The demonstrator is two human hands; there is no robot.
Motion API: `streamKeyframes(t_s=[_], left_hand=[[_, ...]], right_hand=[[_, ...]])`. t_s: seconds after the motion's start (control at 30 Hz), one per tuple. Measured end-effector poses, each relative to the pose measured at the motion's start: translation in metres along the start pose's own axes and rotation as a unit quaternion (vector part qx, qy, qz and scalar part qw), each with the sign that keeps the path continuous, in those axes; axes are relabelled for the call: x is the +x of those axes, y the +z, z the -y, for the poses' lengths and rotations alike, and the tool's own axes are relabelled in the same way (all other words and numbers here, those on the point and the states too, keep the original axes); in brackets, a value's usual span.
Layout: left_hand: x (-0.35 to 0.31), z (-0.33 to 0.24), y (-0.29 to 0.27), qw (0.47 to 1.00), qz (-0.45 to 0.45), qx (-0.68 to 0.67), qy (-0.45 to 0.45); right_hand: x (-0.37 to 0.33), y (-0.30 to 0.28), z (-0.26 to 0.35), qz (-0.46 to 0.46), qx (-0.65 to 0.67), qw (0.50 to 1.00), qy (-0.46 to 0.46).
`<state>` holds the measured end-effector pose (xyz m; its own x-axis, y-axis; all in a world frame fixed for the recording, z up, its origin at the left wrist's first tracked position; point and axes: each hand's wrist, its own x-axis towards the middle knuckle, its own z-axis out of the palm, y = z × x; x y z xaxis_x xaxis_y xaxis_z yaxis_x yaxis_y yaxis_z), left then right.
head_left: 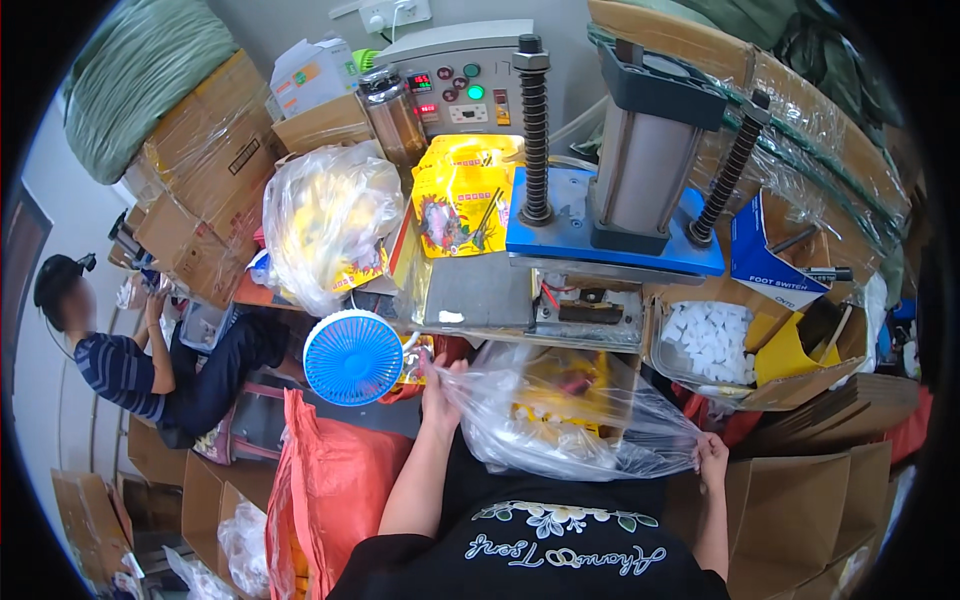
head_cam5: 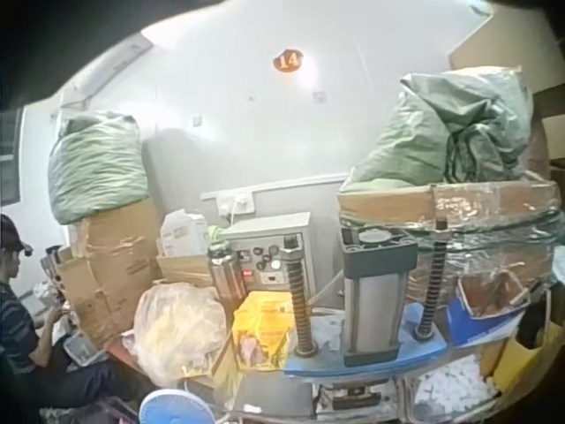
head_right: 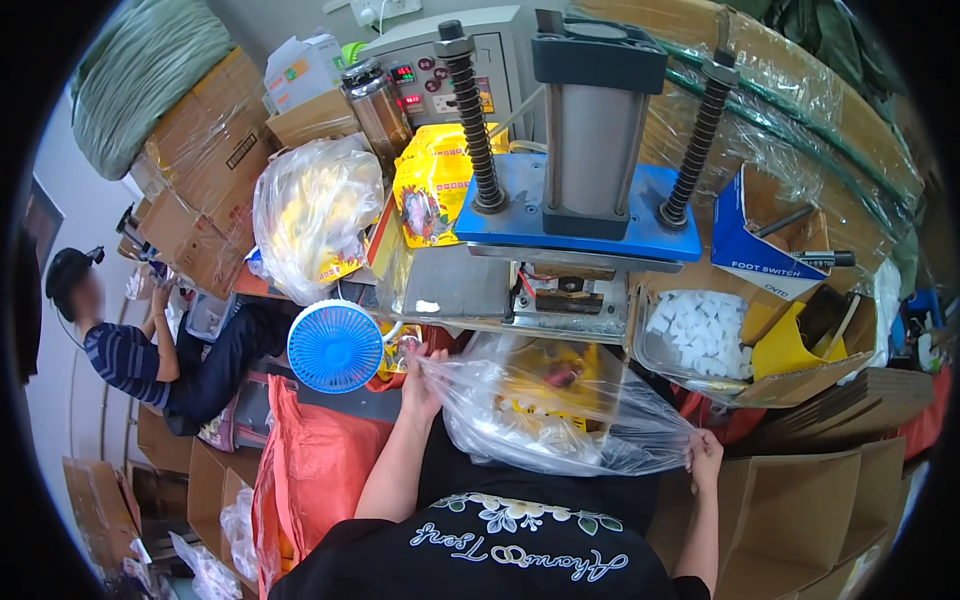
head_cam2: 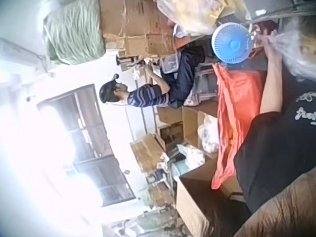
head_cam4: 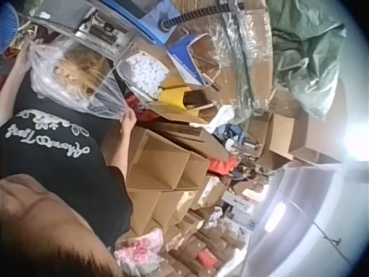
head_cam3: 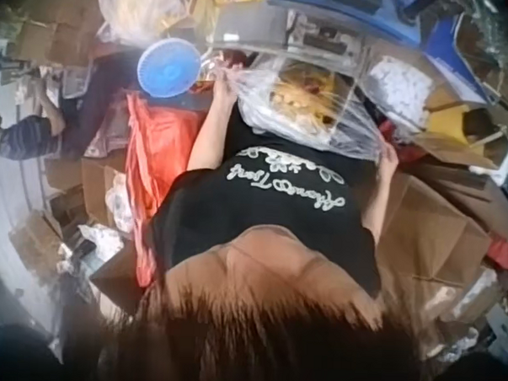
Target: Sealing yellow product packets into clear plastic bags using a heat-sealing machine.
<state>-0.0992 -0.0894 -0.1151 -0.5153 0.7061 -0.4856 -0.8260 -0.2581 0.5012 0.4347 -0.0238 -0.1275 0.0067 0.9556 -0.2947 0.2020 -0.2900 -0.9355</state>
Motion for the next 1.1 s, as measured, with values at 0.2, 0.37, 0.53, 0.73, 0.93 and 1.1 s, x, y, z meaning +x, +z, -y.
streamKeyframes(t_s=[0.2, 0.37, 0.53, 0.73, 0.93, 1.1], left_hand=[[-0.017, 0.002, 0.030, 0.985, 0.155, 0.015, -0.080], [-0.072, 0.043, 0.081, 0.929, 0.251, 0.246, -0.114], [-0.095, 0.079, 0.088, 0.790, 0.475, 0.380, -0.081], [-0.070, 0.093, 0.064, 0.744, 0.495, 0.425, -0.144], [-0.038, 0.119, 0.037, 0.692, 0.503, 0.503, -0.126], [-0.055, 0.109, 0.063, 0.694, 0.513, 0.492, -0.116]], right_hand=[[-0.013, 0.011, 0.065, 0.010, 0.086, 0.996, -0.038], [-0.034, 0.070, 0.158, 0.075, -0.154, 0.932, -0.319], [-0.036, 0.171, 0.182, 0.205, -0.293, 0.755, -0.549], [-0.045, 0.208, 0.160, 0.262, -0.258, 0.802, -0.470], [-0.032, 0.206, 0.156, 0.301, -0.167, 0.858, -0.381], [-0.014, 0.195, 0.165, 0.296, -0.159, 0.884, -0.326]])
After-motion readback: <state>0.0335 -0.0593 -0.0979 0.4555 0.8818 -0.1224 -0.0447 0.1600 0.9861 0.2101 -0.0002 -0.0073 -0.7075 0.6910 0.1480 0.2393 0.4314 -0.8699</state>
